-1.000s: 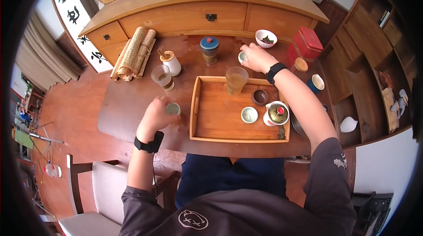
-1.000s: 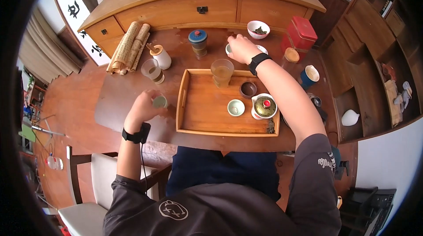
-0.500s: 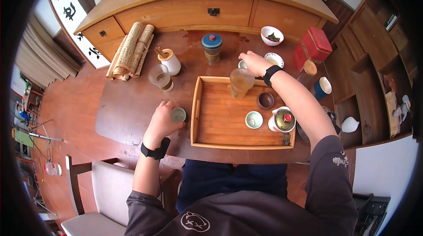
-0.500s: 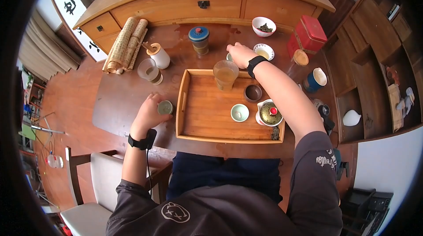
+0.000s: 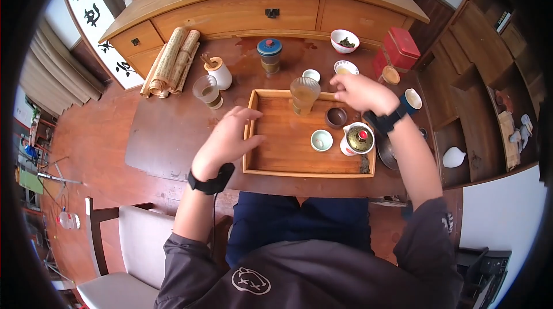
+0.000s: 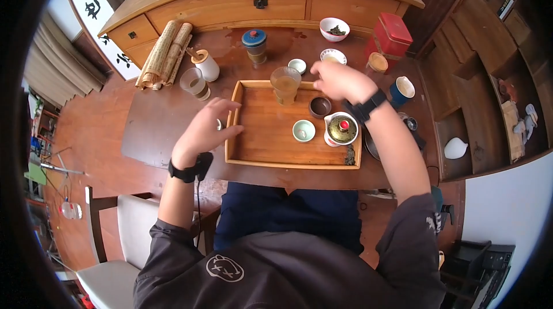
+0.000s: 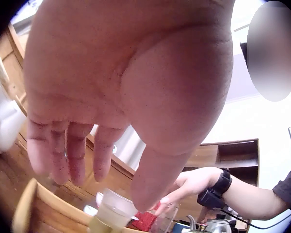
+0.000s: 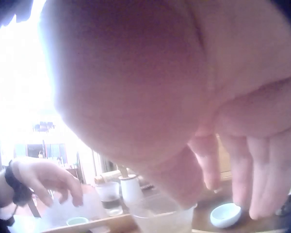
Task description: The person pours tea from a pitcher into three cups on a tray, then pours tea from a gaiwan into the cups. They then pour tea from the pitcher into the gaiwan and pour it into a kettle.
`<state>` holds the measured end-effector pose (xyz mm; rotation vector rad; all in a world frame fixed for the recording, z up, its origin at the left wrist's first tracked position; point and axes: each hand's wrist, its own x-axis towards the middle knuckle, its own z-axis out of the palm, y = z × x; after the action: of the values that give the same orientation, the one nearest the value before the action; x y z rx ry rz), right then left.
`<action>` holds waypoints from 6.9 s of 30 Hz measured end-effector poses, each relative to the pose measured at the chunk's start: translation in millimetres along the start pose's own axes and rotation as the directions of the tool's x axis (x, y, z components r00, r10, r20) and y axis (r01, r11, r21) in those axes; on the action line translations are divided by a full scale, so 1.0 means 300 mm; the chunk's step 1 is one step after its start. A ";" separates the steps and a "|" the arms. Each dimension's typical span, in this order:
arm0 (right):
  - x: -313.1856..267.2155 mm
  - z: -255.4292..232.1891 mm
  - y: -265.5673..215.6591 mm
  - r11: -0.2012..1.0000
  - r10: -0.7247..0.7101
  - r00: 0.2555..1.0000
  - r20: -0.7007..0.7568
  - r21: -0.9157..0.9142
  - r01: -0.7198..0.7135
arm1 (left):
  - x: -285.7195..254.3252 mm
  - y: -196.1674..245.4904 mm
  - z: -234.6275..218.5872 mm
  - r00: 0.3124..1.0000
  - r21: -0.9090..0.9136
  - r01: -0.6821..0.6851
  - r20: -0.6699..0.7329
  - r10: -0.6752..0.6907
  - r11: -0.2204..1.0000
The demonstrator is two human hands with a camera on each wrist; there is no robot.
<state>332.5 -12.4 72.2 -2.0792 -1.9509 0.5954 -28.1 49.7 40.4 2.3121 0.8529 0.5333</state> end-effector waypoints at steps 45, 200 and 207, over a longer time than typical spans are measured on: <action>-0.374 0.226 0.057 0.998 -0.045 0.964 -0.262 0.022 0.053 | 0.506 0.152 0.201 0.963 0.500 -0.187 -0.075 0.258 0.845; -0.445 0.388 0.047 0.943 0.041 0.757 -0.652 0.276 0.187 | 0.061 -0.090 0.230 0.973 -0.268 0.231 0.086 -0.215 0.935; -0.429 0.324 -0.055 0.931 -0.109 0.740 -0.664 0.193 0.311 | 0.064 -0.124 0.219 0.977 -0.187 0.203 0.101 -0.187 0.961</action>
<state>270.7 -149.0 10.3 -1.5503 -1.5369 0.0720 5.2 58.9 -29.5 2.0298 0.9324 0.4129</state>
